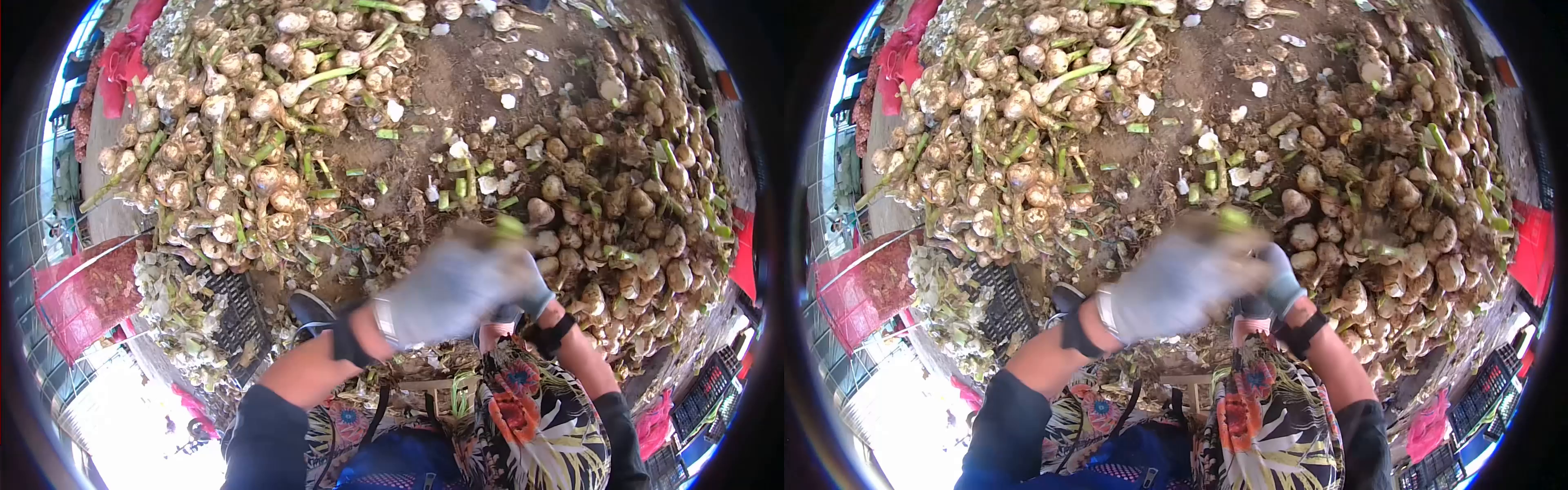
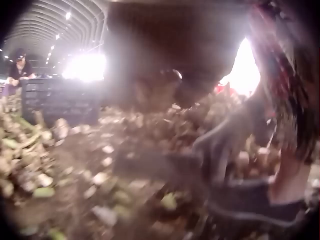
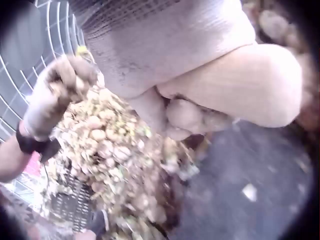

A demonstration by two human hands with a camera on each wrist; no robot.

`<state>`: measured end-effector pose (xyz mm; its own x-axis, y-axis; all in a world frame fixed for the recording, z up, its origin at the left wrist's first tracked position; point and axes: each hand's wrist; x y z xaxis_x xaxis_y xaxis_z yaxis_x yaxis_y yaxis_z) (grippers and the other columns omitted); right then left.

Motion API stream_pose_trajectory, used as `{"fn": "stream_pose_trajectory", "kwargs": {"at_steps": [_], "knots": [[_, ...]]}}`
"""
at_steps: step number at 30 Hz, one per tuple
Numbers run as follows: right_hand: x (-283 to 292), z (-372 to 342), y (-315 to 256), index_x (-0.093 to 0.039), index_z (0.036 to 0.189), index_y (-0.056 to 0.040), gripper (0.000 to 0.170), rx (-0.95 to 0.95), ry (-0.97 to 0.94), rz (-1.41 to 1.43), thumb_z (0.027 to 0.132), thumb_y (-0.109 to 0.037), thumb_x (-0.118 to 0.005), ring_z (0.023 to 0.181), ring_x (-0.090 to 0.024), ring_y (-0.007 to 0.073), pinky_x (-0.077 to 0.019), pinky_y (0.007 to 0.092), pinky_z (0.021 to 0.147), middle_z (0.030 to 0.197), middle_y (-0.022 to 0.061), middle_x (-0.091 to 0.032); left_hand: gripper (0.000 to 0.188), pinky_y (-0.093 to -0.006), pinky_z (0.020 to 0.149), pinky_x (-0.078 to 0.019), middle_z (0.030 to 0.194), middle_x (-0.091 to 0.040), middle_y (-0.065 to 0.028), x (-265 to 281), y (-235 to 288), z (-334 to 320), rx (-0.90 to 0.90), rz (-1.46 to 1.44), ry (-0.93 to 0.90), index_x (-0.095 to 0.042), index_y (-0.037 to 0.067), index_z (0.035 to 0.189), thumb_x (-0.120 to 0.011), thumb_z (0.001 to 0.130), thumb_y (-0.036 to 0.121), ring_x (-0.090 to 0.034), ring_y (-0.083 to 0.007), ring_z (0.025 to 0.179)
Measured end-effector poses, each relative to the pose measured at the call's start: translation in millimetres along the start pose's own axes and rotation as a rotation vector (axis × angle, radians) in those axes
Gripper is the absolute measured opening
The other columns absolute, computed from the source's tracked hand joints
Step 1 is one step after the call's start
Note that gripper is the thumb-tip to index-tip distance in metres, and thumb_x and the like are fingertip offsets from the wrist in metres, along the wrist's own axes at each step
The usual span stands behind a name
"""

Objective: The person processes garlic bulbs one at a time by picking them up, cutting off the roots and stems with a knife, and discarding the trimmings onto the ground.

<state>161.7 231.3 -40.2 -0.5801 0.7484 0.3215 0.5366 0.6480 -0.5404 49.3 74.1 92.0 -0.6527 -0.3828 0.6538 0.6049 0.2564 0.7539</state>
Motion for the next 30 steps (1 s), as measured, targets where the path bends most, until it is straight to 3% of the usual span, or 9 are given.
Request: {"fn": "stream_pose_trajectory", "kwargs": {"at_steps": [3,5,7,9,12,14,18,23,30], "knots": [[-45,-12,14,-0.064,0.123,-0.0078,0.047,0.218,0.387,0.652,0.084,-0.029,-0.078,0.109,-0.06,0.0167,-0.0502,0.03,0.091,0.12,0.0085,-0.066,0.051,-0.0372,0.086,-0.0585,0.138,-0.057,-0.0139,-11,34,52,-0.11,-0.126,-0.094,-0.059,0.015,0.131,-0.068,0.082,0.007,-0.069,-0.0246,0.102],[-31,-5,15,-0.063,0.127,-0.0071,0.051,0.282,0.53,0.874,0.084,-0.03,-0.079,0.114,-0.057,0.0111,-0.0479,0.0268,0.095,0.126,0.0057,-0.064,0.046,-0.0356,0.074,-0.059,0.129,-0.061,-0.015,-5,-7,69,-0.034,-0.048,0.243,-0.058,0.01,0.13,-0.071,0.086,0.014,-0.07,-0.0172,0.088],[24,9,3,-0.068,0.106,-0.0013,0.026,0.048,0.165,0.639,0.083,-0.013,-0.074,0.076,-0.059,0.0075,-0.0491,0.0246,0.066,0.09,0.002,-0.069,0.048,-0.0327,0.064,-0.0572,0.121,-0.064,-0.0141,24,-66,75,0.405,0.028,0.33,-0.056,0.005,0.131,-0.071,0.09,0.024,-0.069,-0.0151,0.078],[34,10,-6,-0.069,0.087,0.0004,0.012,0.056,0.282,0.759,0.082,-0.009,-0.073,0.064,-0.053,0.0058,-0.0446,0.025,0.059,0.067,-0.0035,-0.061,0.053,-0.0303,0.061,-0.0566,0.126,-0.061,-0.0184,49,-144,74,0.731,0.266,0.373,-0.054,0.004,0.133,-0.07,0.092,0.032,-0.068,-0.0177,0.075],[44,16,-7,-0.068,0.093,0.0017,0.017,0.052,0.257,0.767,0.081,-0.009,-0.074,0.067,-0.054,0.0054,-0.0451,0.024,0.062,0.073,-0.0021,-0.063,0.06,-0.0468,0.098,-0.0506,0.133,-0.055,-0.0223,73,-234,69,0.874,0.52,0.207,-0.052,0.009,0.136,-0.071,0.082,0.028,-0.06,-0.0402,0.119],[56,15,-12,-0.069,0.094,0.0017,0.017,0.019,0.248,0.749,0.082,-0.009,-0.074,0.068,-0.054,0.0053,-0.0451,0.0239,0.062,0.074,-0.0022,-0.063,0.062,-0.0455,0.097,-0.052,0.139,-0.053,-0.0218,70,-267,62,0.84,0.574,0.036,-0.051,0.009,0.138,-0.07,0.08,0.021,-0.061,-0.0387,0.117],[64,23,-16,-0.069,0.097,0.0005,0.016,-0.019,0.274,0.812,0.082,-0.005,-0.072,0.066,-0.052,0.0048,-0.0443,0.0229,0.061,0.074,-0.0039,-0.062,0.041,-0.0428,0.09,-0.0556,0.127,-0.056,-0.0213,53,-238,67,0.994,0.561,-0.205,-0.059,0.007,0.122,-0.061,0.082,0.012,-0.066,-0.0353,0.107],[62,27,-29,-0.069,0.108,-0.0002,0.021,0.025,0.237,1.111,0.087,-0.004,-0.072,0.069,-0.059,0.0053,-0.0495,0.0225,0.064,0.085,-0.0024,-0.067,0.051,-0.0401,0.082,-0.0569,0.111,-0.062,-0.019,35,-185,33,0.673,0.289,0.047,-0.062,0.003,0.109,-0.084,0.075,0.033,-0.067,-0.0331,0.096],[63,19,-59,-0.066,0.121,0.0007,0.034,0.203,0.211,1.262,0.091,-0.013,-0.075,0.081,-0.064,0.0084,-0.0529,0.0258,0.074,0.093,0.0009,-0.071,0.069,-0.0322,0.096,-0.05,0.118,-0.061,-0.0115,-34,-70,3,0.542,-0.673,0.426,-0.047,0.001,0.132,-0.086,0.076,0.012,-0.062,-0.02,0.107]]}}
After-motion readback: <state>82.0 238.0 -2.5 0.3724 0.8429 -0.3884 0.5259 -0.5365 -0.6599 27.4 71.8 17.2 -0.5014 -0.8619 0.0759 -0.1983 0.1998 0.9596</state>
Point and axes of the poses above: each hand's wrist, its own z-axis towards the middle knuckle, its own x-axis out of the back of the hand, y = z × x
